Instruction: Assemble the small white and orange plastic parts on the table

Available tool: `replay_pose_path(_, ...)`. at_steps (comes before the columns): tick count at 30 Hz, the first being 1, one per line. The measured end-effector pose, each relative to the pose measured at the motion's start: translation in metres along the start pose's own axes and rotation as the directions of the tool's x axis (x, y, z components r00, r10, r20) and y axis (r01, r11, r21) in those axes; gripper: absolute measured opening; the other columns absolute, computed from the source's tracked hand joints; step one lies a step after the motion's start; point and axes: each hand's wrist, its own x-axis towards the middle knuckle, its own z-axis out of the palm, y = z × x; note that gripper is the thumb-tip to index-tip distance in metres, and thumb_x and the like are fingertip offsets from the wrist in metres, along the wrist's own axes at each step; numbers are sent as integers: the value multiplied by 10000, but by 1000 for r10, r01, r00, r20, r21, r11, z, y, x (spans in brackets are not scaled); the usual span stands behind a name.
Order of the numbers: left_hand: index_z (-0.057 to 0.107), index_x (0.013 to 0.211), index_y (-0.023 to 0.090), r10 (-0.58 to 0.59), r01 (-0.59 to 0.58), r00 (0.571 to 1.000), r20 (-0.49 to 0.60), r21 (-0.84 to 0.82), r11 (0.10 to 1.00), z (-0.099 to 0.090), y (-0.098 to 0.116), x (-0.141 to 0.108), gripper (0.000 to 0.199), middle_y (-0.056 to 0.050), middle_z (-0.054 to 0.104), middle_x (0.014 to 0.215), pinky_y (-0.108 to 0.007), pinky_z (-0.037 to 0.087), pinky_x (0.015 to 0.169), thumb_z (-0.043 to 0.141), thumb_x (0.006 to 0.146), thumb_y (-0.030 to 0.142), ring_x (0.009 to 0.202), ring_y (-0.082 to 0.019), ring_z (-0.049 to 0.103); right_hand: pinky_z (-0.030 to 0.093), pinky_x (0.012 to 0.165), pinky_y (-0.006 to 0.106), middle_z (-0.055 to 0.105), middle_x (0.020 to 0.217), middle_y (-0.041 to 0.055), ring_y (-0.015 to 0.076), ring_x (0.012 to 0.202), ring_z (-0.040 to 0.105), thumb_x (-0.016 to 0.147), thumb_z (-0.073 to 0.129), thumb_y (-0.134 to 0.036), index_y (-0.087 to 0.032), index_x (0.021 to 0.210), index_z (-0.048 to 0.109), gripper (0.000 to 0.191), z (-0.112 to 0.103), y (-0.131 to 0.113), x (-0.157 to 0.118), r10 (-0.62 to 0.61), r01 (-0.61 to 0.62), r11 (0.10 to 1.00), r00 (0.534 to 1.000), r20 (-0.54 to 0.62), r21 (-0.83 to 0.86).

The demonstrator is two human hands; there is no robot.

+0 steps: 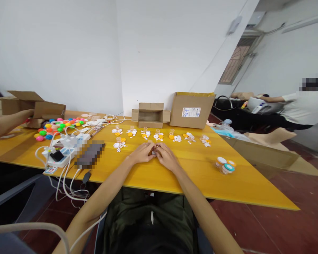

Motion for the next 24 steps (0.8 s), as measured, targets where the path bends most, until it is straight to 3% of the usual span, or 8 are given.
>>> replay_pose_path(24,474,1004,238,8,-8,1000,-6,-20,1000,0,-1,0,142,-55,592,998,-390,492,870,557,888,246,948,-243,594,515,909,377,643,1076,73,234,1010,604,898,508,-104,-250,926,625,189,0,-1,0,8,-8,1000,1000,-13,7)
